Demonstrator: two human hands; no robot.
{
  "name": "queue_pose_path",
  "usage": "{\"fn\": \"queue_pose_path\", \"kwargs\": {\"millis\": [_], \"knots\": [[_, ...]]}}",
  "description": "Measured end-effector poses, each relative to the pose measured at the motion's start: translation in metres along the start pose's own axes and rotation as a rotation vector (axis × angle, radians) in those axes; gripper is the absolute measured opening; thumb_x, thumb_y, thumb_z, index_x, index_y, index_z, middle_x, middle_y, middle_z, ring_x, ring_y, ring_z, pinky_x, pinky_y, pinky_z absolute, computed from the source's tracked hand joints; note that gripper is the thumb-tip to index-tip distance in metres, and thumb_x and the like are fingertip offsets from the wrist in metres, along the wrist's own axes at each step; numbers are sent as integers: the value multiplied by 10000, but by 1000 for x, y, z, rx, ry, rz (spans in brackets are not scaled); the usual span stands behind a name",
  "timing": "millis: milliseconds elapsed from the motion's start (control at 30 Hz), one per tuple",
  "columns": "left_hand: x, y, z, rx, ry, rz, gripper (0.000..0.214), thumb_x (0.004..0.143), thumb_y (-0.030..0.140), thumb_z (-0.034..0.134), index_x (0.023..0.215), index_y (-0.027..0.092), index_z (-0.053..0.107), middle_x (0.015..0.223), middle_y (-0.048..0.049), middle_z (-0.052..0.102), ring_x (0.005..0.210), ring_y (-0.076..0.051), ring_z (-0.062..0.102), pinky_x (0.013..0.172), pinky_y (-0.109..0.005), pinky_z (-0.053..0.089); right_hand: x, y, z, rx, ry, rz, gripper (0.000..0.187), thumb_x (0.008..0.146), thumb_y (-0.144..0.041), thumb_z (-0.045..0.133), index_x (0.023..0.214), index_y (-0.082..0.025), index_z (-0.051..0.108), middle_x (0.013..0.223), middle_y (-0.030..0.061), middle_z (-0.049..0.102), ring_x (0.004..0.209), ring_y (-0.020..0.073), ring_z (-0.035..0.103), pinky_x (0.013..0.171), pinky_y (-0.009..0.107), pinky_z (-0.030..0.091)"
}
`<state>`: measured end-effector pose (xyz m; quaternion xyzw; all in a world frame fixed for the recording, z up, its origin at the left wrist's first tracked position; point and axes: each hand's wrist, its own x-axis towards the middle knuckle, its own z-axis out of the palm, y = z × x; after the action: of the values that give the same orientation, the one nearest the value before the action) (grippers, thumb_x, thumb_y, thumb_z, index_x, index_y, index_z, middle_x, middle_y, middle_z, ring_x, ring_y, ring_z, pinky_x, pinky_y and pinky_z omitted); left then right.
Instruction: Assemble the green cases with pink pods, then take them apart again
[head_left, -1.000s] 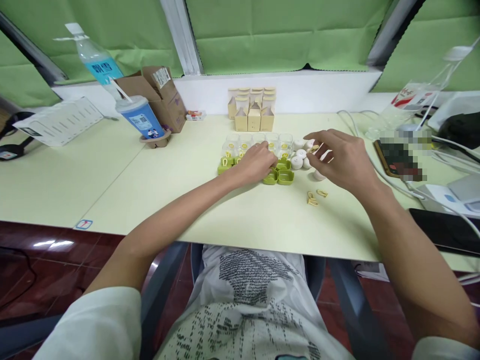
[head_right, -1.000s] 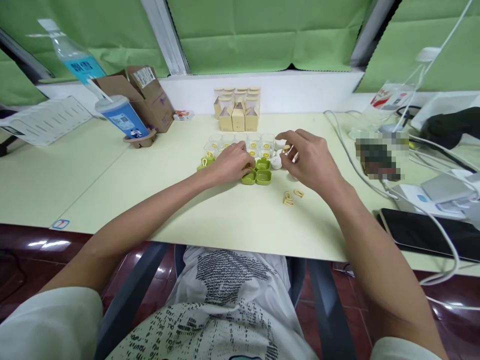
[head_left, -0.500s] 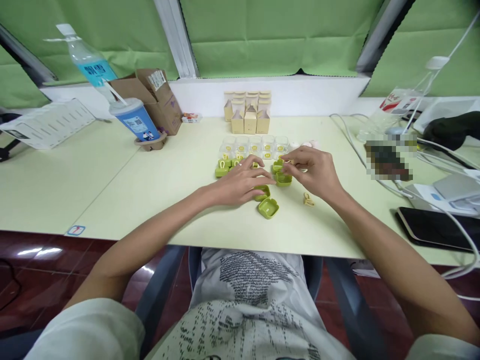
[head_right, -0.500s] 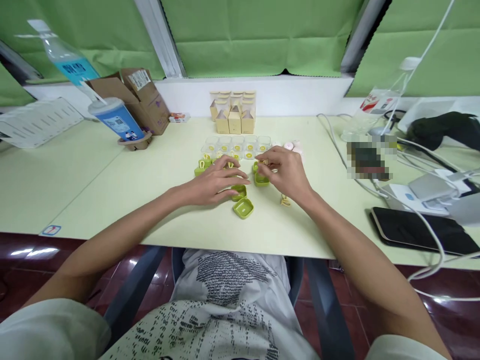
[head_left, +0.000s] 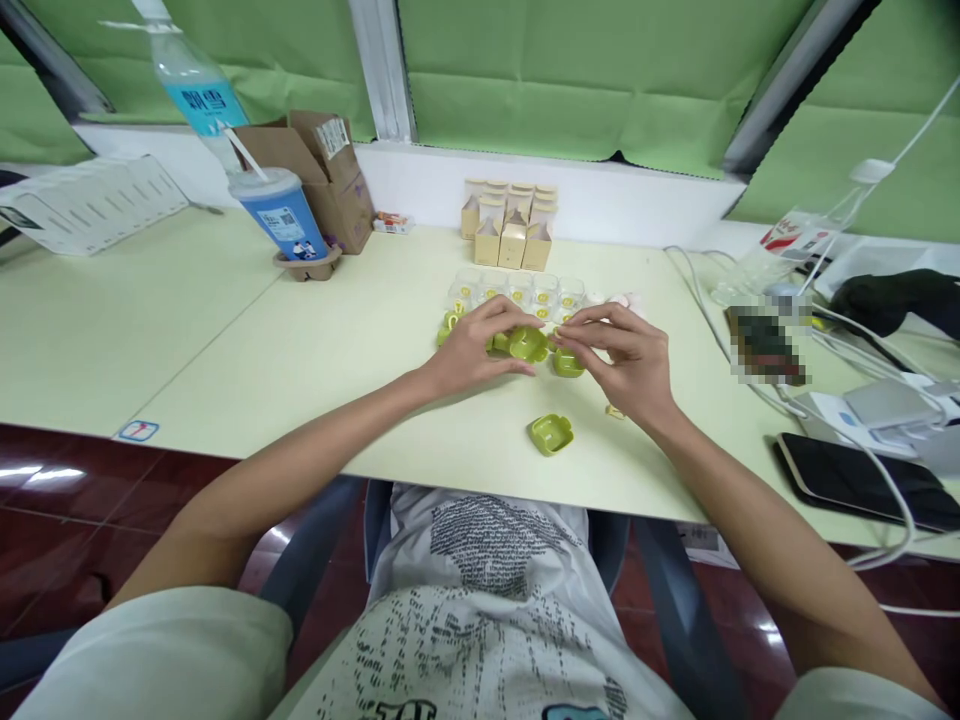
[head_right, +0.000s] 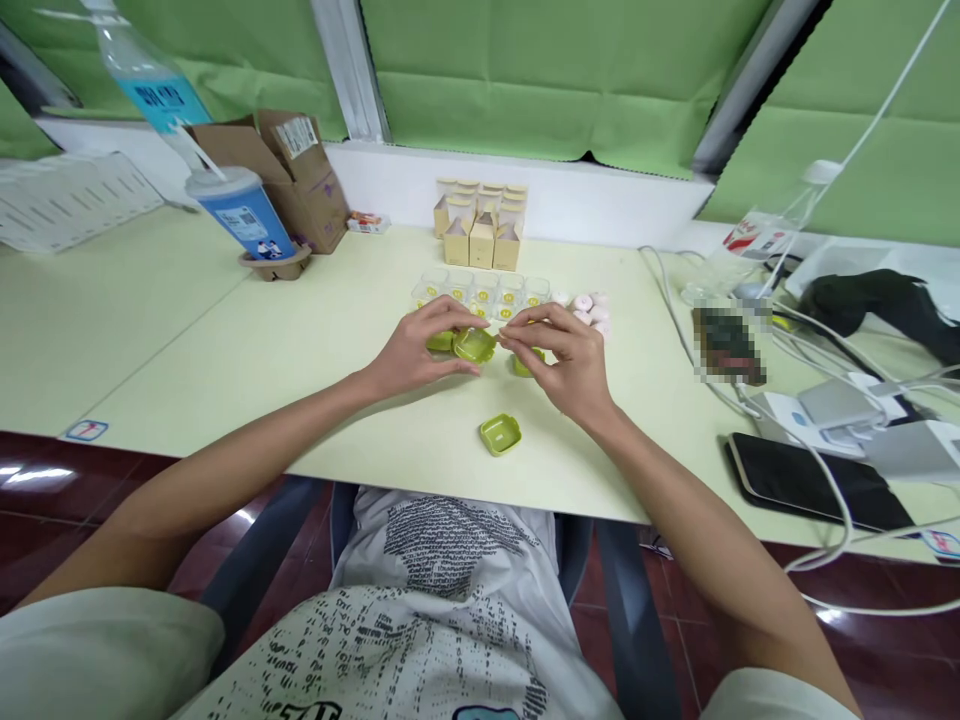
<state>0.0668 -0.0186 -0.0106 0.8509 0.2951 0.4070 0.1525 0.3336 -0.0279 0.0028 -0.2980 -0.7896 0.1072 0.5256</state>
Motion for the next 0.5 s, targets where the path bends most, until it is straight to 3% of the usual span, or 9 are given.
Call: {"fn": "queue_pose_path", "kwargs": {"millis": [133,267,433,500], "knots": [[0,-2,1,-186,38,-79,633,848,613,978,1377,313,805,1288,-88,707,1079,-197,698,980,-378,622,-1,-8,1,-97,-7,-204,134,1028,-265,799,1022,-364,888,1046,39,889,898,268,830,808,500,698],[-1,-2,3,-192,-17,-52,646,837,545,1006,1421,352,809,1345,-88,705,1210,-218,700,1122,-432,593,-2,-4,6,-166,-99,-456,148,1022,-184,809,1007,-324,853,1017,18,897,837,225,783,722,427,638],[-2,-1,4,-294,-108,-110,825,881,499,981,1618,310,663,1335,-99,784,1066,-191,713,1008,-393,613,-6,4,10,-313,-159,-504,194,1054,-156,752,1000,-319,842,1061,22,893,826,224,730,668,418,580],[-3,3,3,-329,-110,-154,757,892,454,976,1571,267,700,1329,-107,799,1028,-180,715,993,-382,612,-7,4,9,-359,-145,-545,199,1058,-141,739,1002,-307,833,1068,27,890,820,222,715,641,410,564]]}}
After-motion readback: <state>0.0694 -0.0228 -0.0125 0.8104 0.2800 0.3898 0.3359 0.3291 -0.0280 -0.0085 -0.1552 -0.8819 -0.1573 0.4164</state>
